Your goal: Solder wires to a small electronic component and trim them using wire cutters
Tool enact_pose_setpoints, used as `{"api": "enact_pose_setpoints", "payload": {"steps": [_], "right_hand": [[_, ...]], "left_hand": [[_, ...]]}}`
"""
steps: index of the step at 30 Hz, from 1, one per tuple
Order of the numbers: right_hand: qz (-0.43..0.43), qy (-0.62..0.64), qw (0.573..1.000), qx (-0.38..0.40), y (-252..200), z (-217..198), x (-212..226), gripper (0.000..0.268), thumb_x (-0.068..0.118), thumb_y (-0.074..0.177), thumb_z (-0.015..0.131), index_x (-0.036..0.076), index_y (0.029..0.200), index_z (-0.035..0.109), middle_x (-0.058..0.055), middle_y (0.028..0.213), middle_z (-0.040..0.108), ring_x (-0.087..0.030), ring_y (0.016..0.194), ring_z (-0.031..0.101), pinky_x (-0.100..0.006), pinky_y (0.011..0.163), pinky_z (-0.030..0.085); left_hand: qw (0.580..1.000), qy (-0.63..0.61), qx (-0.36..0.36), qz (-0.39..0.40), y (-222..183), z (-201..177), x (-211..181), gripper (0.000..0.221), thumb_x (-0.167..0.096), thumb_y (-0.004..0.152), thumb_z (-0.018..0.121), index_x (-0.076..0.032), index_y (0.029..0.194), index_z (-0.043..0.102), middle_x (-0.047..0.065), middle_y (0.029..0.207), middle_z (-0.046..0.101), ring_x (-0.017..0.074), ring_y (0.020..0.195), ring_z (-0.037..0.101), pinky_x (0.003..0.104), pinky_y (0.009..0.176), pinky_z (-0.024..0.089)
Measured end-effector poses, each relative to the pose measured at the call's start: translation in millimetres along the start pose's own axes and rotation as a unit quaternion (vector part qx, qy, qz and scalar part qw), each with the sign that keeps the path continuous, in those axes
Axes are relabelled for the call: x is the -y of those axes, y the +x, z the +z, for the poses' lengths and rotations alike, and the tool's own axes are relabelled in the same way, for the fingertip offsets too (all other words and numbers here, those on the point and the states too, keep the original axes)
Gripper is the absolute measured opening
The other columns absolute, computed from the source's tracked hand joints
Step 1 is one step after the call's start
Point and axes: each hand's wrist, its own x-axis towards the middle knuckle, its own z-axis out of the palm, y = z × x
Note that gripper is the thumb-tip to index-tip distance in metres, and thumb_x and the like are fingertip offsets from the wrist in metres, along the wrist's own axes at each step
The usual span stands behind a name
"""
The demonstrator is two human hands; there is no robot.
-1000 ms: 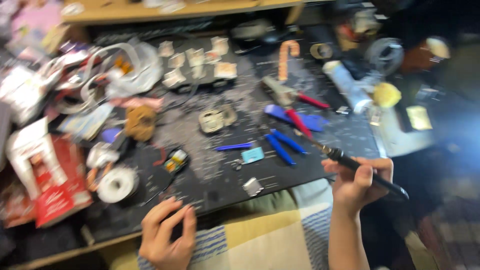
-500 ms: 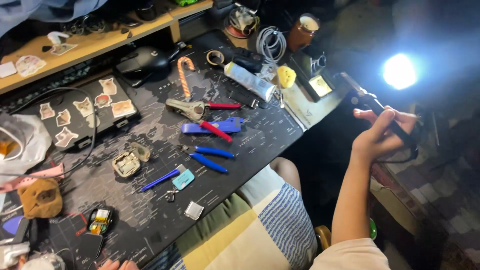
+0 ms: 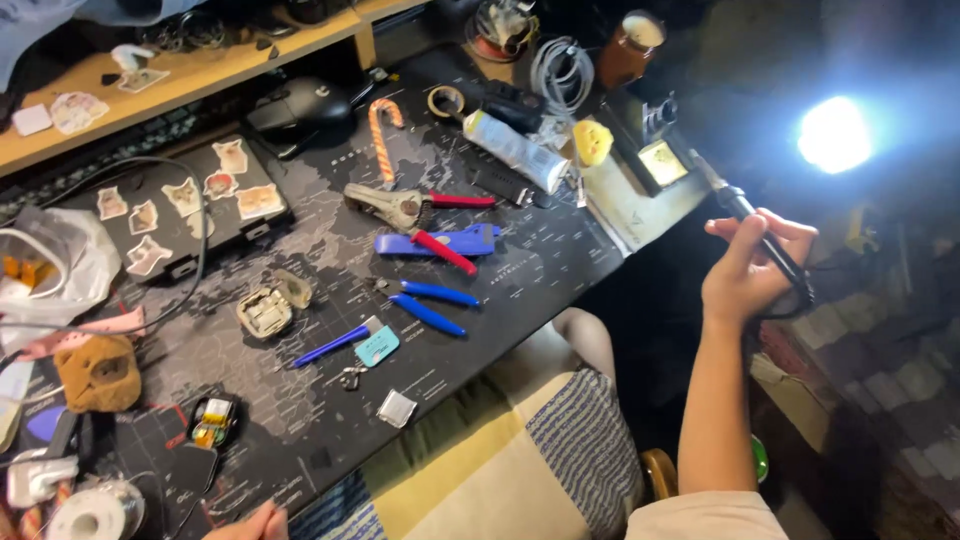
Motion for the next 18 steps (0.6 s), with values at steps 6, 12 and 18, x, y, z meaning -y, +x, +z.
{"api": "enact_pose_setpoints", "payload": {"steps": [6, 12, 18], "right_hand": [[-0.027, 0.065, 0.997, 0.017, -37, 7, 38, 0.037, 0.029, 0.128, 0.061, -0.004, 0.124, 0.045, -0.028, 0.107, 0.056, -0.047, 0.073, 0.075, -0.047, 0.067, 0.063], [0.050, 0.140, 0.985, 0.086, -101, -5, 3, 0.057, 0.041, 0.131, 0.051, -0.015, 0.140, 0.053, -0.045, 0.103, 0.064, -0.056, 0.085, 0.072, -0.059, 0.091, 0.064], [-0.014, 0.234, 0.905, 0.356, -133, 10, 93, 0.019, 0.021, 0.113, 0.056, 0.005, 0.119, 0.048, -0.037, 0.133, 0.055, -0.056, 0.108, 0.071, -0.058, 0.102, 0.064]], "left_hand": [[0.904, -0.179, -0.381, 0.076, 100, -257, -351, 0.009, -0.008, 0.103, 0.075, -0.004, 0.108, 0.081, 0.012, 0.097, 0.075, 0.0254, 0.082, 0.070, 0.036, 0.085, 0.058], [0.918, -0.184, -0.331, 0.118, 114, -285, -376, 0.012, -0.009, 0.106, 0.068, -0.003, 0.107, 0.078, 0.011, 0.098, 0.074, 0.0292, 0.086, 0.069, 0.042, 0.086, 0.059], [0.933, -0.173, -0.270, 0.161, 134, -296, -381, 0.011, -0.009, 0.109, 0.064, -0.004, 0.110, 0.074, 0.010, 0.107, 0.075, 0.0298, 0.093, 0.068, 0.044, 0.088, 0.057]]}}
